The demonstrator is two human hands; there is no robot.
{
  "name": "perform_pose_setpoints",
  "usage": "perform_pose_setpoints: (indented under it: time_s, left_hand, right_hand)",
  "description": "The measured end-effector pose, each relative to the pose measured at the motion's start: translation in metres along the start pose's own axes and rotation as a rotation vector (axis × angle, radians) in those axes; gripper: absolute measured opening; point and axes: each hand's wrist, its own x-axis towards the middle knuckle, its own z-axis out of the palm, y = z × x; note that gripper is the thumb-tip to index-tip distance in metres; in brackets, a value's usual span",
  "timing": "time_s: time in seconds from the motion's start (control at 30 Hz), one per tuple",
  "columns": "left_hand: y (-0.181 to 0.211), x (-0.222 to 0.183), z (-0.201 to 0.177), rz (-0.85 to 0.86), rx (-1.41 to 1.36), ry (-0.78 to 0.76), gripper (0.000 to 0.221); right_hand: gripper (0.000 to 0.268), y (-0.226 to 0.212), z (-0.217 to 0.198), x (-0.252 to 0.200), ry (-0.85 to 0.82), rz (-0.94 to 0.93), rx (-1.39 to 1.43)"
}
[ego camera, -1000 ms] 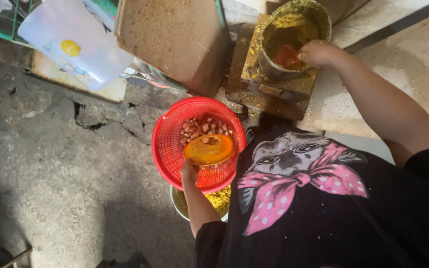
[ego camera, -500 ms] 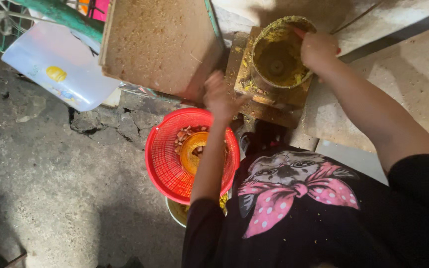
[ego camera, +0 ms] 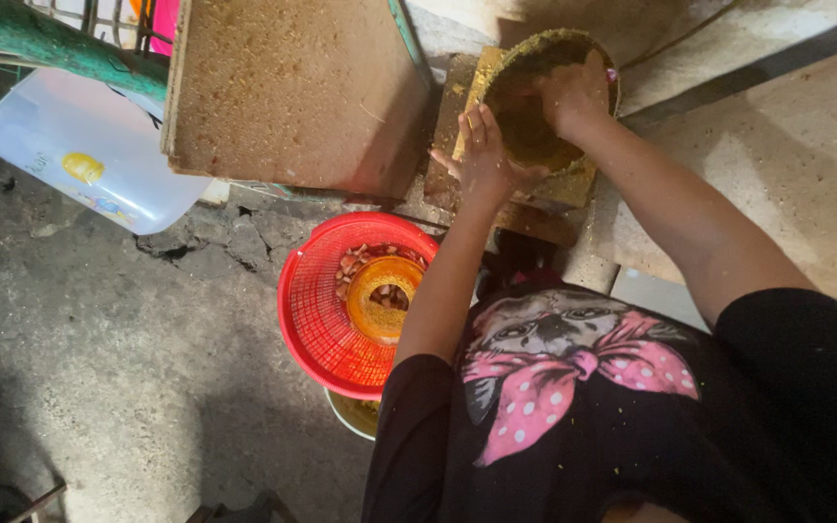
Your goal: The person uses a manual grinder to process chunks of cassava into a yellow pulp. They repeatedly scoop cassava from a red basket, feed it into the grinder, and collect the resulting pulp in a white bucket.
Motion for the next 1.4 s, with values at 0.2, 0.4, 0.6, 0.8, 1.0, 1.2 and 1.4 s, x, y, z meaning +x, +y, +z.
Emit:
perform_pose_setpoints:
  time_s: [0.2,0.4,0.6,0.8,1.0,1.2,1.4]
  left_hand:
    - [-0.005,-0.002,0.009,0.043,-0.052,0.122,0.155]
    - [0.002,-0.004,0.0,0.013,-0.019,0.014,0.167]
    - [0.011,-0.001,-0.018,-0.029,0.002,0.039,0.174]
    - [0.009,-0.007,-0.031,0.001,-0.005,0.009,0.172]
    - [0.01,-0.013,-0.041,0.008,0.021,0.031,0.17]
    - [0.005,-0.013,-0.046,0.028,0.04,-0.045,0.171]
    - [0.002,-0.014,-0.036,0.003,0.02,-0.013,0.174]
  right_hand:
    - [0.05,-0.001,-0.023,-0.032,-0.081,-0.239,0.035]
    - [0.034,0.021,-0.067,-0.061,-0.513,-0.291,-0.252]
    - [0.054,0.043,-0.105,-0.074,-0.611,-0.06,-0.19]
    - [0.046,0.088,-0.076,-0.049,-0.351,0.07,-0.106]
    - [0.048,0.067,-0.017,-0.008,-0.122,0.107,0.068]
    - [0.027,0.047,0.02,-0.008,0.104,0.095,-0.171]
    - [0.025,0.044,0.034,-0.014,-0.158,0.088,-0.198]
